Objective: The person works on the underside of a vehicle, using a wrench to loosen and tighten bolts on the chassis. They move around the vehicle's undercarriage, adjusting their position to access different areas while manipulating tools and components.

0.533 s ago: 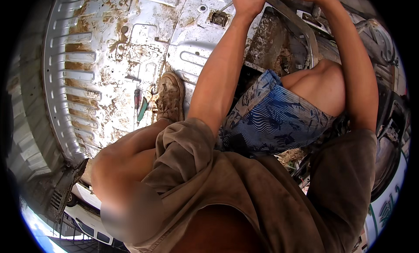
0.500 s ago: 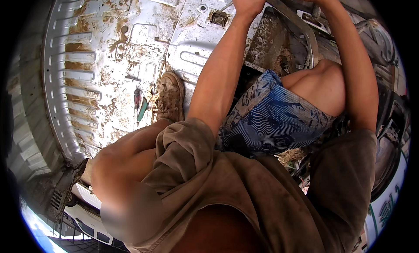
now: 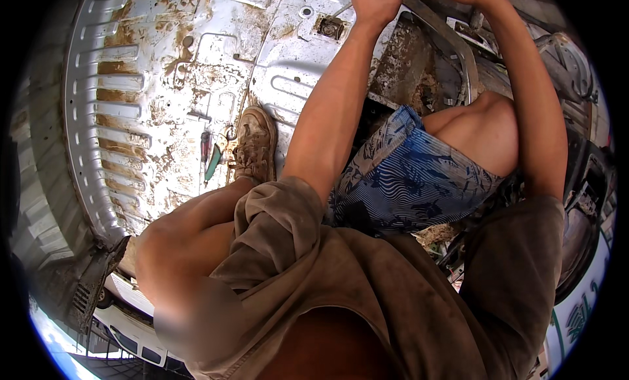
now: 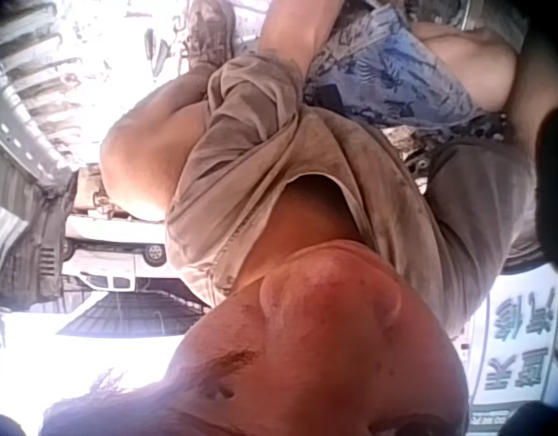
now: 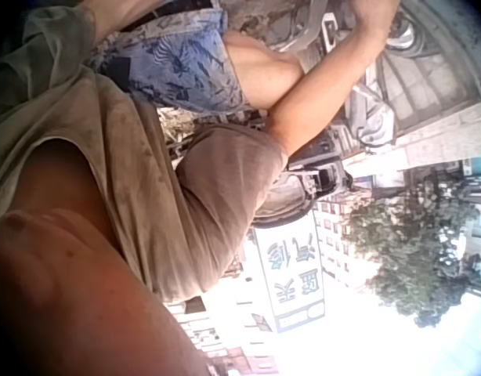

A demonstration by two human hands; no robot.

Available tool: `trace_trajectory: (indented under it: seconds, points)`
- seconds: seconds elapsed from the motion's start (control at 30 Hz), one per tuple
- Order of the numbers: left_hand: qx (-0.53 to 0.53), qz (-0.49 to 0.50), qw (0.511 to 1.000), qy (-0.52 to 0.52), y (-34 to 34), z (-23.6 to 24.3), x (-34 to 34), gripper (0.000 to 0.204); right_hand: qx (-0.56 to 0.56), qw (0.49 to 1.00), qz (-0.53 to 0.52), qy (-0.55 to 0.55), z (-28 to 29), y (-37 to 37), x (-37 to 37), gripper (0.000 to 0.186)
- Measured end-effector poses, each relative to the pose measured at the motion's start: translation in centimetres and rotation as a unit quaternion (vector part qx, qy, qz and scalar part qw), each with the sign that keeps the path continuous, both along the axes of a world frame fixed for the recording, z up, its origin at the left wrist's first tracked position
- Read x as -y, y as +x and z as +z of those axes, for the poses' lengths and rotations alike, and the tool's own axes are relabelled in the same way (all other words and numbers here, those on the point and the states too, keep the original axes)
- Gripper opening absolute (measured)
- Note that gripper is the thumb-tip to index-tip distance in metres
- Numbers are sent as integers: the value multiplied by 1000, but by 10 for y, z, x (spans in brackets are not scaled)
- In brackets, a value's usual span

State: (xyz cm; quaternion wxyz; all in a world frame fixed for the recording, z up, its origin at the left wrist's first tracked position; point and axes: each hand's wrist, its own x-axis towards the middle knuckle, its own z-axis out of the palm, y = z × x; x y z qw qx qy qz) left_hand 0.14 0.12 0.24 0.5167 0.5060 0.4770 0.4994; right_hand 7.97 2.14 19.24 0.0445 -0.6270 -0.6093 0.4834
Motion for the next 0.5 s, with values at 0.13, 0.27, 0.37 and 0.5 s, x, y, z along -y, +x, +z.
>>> trace_trajectory:
  seconds: [0.13,0.27,0.37,0.5]
  points:
    - [0,-4,1000,-8,-2,0,0,29,2,1000,0,8,-1,-1,0,17]
    - [6,-9,1000,-12,-5,2,1,29,7,1000,2,-1,-3,1,-1,17]
    - [16,-16,1000,-21,-7,4,0,29,1,1000,-1,3,-3,0,-1,18]
    - [3,-17,1000,-25,-8,5,0,30,12,1000,8,21,1,-4,1,18]
